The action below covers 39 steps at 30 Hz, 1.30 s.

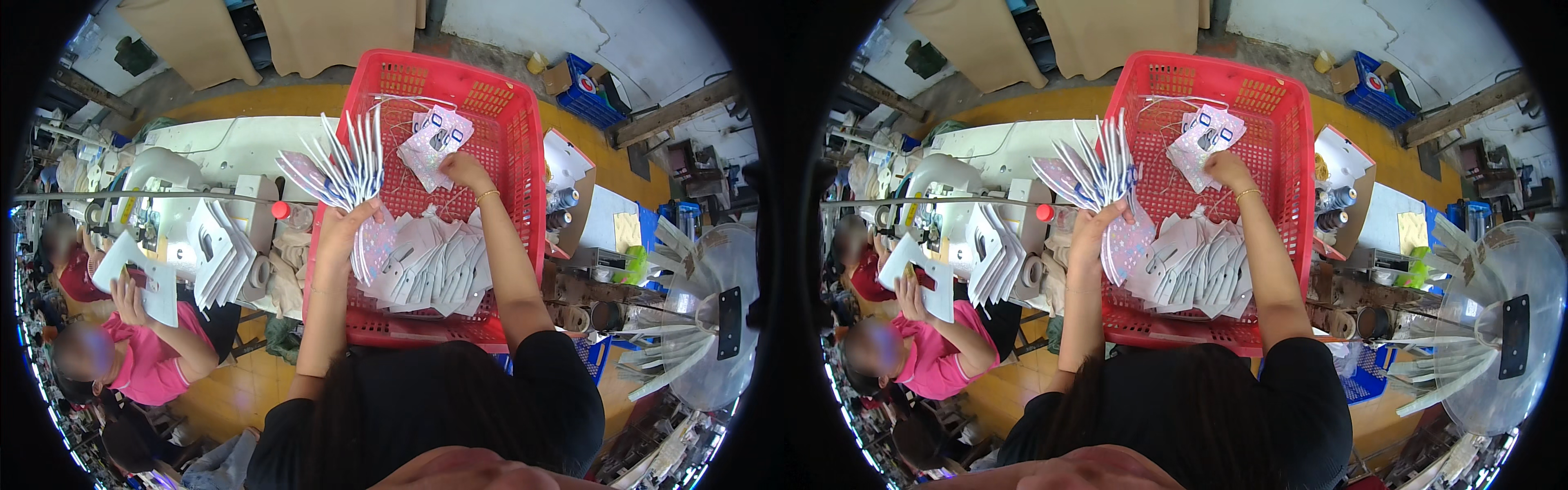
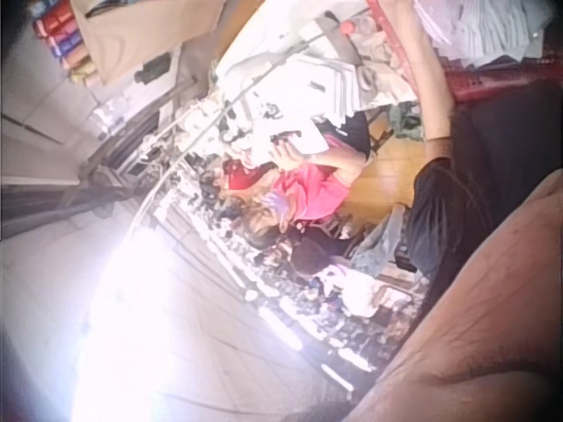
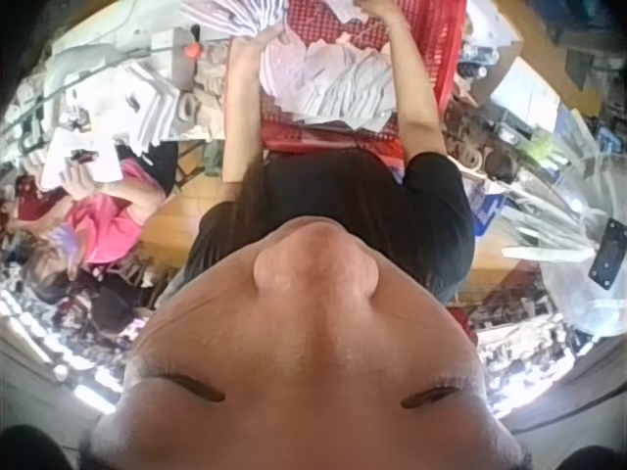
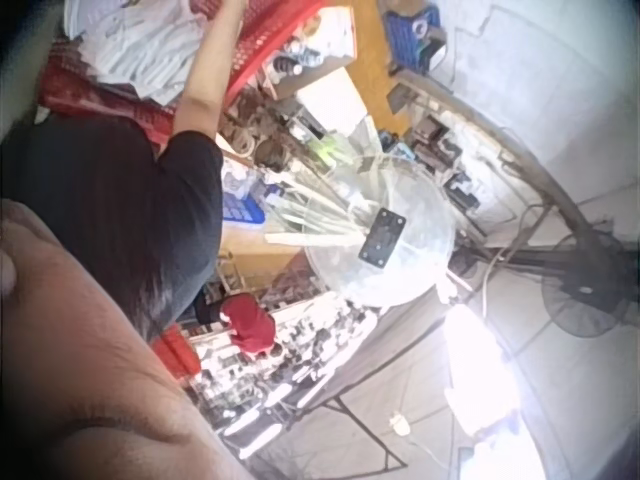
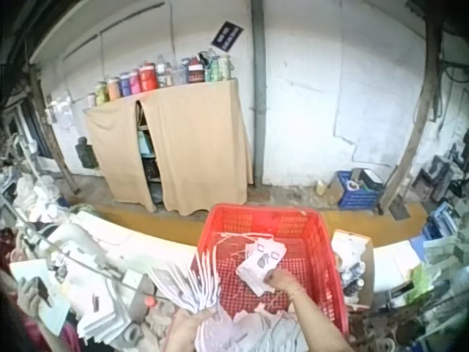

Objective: The person sorts and stacks white face masks from a red basket, aligning them and placing them back into the basket. The person occasionally touches their face while working.

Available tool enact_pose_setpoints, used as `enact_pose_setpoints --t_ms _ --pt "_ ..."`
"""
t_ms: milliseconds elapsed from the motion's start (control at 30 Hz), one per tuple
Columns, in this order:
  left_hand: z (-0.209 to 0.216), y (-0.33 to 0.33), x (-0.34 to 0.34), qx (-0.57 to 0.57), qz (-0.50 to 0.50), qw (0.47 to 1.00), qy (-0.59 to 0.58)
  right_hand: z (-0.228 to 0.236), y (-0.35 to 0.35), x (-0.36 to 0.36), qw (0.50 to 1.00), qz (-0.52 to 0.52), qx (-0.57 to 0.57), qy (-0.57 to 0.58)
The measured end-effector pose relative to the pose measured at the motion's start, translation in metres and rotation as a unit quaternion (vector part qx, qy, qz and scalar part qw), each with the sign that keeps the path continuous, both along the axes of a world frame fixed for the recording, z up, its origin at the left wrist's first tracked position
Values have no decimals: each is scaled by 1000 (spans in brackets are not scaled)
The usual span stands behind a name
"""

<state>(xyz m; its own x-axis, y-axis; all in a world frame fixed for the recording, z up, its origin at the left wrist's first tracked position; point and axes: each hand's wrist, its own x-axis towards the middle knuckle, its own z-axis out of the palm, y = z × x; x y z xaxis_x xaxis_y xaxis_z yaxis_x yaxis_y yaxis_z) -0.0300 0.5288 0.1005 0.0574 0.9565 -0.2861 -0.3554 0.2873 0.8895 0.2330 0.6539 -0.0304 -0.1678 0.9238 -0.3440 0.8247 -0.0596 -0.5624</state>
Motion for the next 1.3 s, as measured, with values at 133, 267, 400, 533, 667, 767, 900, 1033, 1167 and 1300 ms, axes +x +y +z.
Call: enact_pose_setpoints --t_ms 133,267,400,533,667,767,900,1033,1167,1300 --pt "-5 -1 3 -18 -16 1000 1 -79 30 32 907 -338 -100 229" --pt "-10 -2 5 -33 -31 999 -7 -132 54 21 834 -426 -160 312" --pt "-16 1 9 2 -33 999 -9 -143 68 13 915 -347 -117 168" --pt "-20 2 10 14 -38 999 2 -129 70 1 843 -347 -146 383" --pt "-21 2 7 21 -34 999 3 -69 64 1 867 -320 -91 370" --pt "-23 3 9 23 -21 999 -19 -1 48 20 979 -179 94 22" --pt "-28 6 17 15 -27 999 -35 41 17 14 946 -226 97 -209" --pt "-33 4 23 -13 -70 996 -50 12 -3 4 960 -107 -27 -257" --pt "-45 3 22 -145 -105 949 -260 -1 -1 20 980 -104 -16 -170" --pt "-58 6 35 -85 -120 972 -184 53 -15 21 974 -157 71 -146"
